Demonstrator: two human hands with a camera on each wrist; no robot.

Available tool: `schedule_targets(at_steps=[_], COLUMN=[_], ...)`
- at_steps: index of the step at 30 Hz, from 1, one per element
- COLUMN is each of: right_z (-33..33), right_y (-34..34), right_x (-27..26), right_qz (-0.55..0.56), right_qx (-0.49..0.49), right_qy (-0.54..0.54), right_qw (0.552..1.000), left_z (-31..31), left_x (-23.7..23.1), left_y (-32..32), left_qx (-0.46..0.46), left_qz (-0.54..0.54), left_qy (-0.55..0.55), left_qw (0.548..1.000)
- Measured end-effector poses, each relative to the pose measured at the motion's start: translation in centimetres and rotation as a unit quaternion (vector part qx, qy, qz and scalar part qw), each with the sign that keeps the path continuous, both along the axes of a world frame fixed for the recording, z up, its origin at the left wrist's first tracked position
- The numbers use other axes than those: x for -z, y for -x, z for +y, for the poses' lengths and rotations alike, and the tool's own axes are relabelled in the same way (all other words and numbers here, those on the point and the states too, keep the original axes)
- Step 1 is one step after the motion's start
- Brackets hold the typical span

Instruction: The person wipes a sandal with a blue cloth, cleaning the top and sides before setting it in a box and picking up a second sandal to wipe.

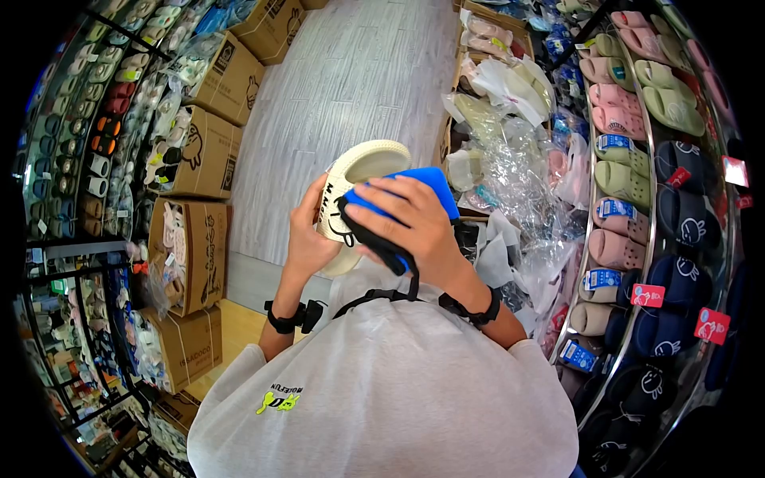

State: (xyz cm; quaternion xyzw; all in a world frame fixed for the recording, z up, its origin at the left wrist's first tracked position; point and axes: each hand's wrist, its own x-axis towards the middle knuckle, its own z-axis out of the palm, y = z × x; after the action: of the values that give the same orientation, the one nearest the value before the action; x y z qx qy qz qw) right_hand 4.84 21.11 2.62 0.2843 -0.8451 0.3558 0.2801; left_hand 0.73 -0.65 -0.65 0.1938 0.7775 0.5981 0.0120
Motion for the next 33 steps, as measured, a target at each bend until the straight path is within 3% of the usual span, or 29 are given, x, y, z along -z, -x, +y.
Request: schedule_targets(at_steps=[3,9,12,23,27,33], right_z=[0.0,0.3,0.9,0.7,1.1,1.0], right_y=[0.1,-0.4,0.0,-0.6,0.6,0.6], right_x=[0.4,-0.1,0.3,-0.9,-1.2,-1.3], right_qz=[0.006,0.027,0.003,0.002,0.0,0.039], right_qx=[0.034,-0.012,0.033,0.035,0.129,0.141], right_qy=[0.041,-0.024,0.038,-0.062,-0.012,-0.054], right_qw=[0.999,0.999,0.999,0.997,0.992,0.988], left_z=[0.0,0.0,0.2,1.7,2.0,3.2], left_x=[-0.6,0.3,0.2,0.5,0.1,0.1], left_y=[0.0,0.3,0.3,2.8,4.4,6.7], left_qx=[0.006,0.013,0.024,0.065,0.089,0.139], left_qz=[0.009,0.01,0.012,0.027,0.05,0.022], left_qy=[0.02,0.005,0.025,-0.009,0.003,0.005], left_qw=[1.0,1.0,0.999,0.997,0.995,0.99])
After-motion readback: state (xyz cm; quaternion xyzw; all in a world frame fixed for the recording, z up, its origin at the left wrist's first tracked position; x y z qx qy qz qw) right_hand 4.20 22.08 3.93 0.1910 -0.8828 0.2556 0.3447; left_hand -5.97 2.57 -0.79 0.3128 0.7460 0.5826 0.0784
